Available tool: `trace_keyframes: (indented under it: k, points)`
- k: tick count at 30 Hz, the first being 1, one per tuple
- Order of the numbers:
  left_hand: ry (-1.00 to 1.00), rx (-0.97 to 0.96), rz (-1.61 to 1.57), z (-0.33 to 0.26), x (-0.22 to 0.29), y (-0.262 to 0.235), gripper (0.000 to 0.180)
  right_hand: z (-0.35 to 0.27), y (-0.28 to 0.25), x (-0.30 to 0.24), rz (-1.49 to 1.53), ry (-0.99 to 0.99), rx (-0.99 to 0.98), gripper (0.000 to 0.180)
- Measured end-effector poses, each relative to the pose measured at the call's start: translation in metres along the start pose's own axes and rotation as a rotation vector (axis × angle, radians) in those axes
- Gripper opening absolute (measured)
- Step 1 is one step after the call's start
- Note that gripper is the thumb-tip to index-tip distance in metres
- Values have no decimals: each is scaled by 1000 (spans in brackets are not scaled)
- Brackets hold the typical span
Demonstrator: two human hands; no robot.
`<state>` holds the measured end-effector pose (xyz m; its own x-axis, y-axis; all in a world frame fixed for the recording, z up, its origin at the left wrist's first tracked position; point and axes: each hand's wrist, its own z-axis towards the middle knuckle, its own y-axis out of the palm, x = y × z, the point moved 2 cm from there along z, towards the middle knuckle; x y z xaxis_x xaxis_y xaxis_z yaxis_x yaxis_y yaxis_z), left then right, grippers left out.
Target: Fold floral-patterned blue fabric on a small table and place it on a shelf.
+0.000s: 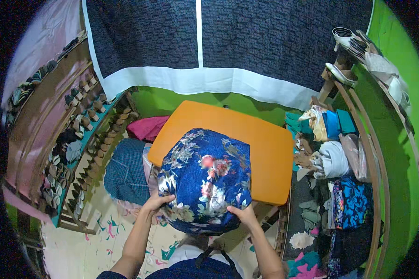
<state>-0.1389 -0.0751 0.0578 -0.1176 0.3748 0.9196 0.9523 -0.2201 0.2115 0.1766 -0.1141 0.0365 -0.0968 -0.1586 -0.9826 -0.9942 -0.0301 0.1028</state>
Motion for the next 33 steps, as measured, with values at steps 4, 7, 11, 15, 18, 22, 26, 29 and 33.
trace_keyframes:
  k: [4, 7, 11, 15, 18, 22, 26, 29, 33]
  points:
    - [114, 29, -80, -27, 36, 27, 49, -22, -7, -82, 78, -129, 4, 57]
    - [161, 17, -89, -51, 76, 42, 42, -30, -5, -141, 128, -219, 12, 48]
    - [204, 6, -155, -59, 114, 68, 37, -21, -37, -189, 64, -176, 80, 30]
    - [238, -137, -258, -23, 149, 83, 49, 35, -47, -240, 16, -188, 42, 20]
    - [170, -129, -272, 42, 151, 73, 42, 119, -71, -224, 44, -9, -22, 18]
    - [145, -99, -340, 141, 142, 50, 28, 214, -75, -195, 104, 120, -24, 16]
    - [133, -61, -355, 219, 147, 14, 26, 296, -57, -188, 140, 214, -52, 15]
    - [101, -47, -367, 272, 173, -7, 22, 365, -52, -190, 133, 305, -33, 14]
    - [-63, -27, -510, 343, 188, -59, 22, 458, -24, -183, 160, 373, -63, 16]
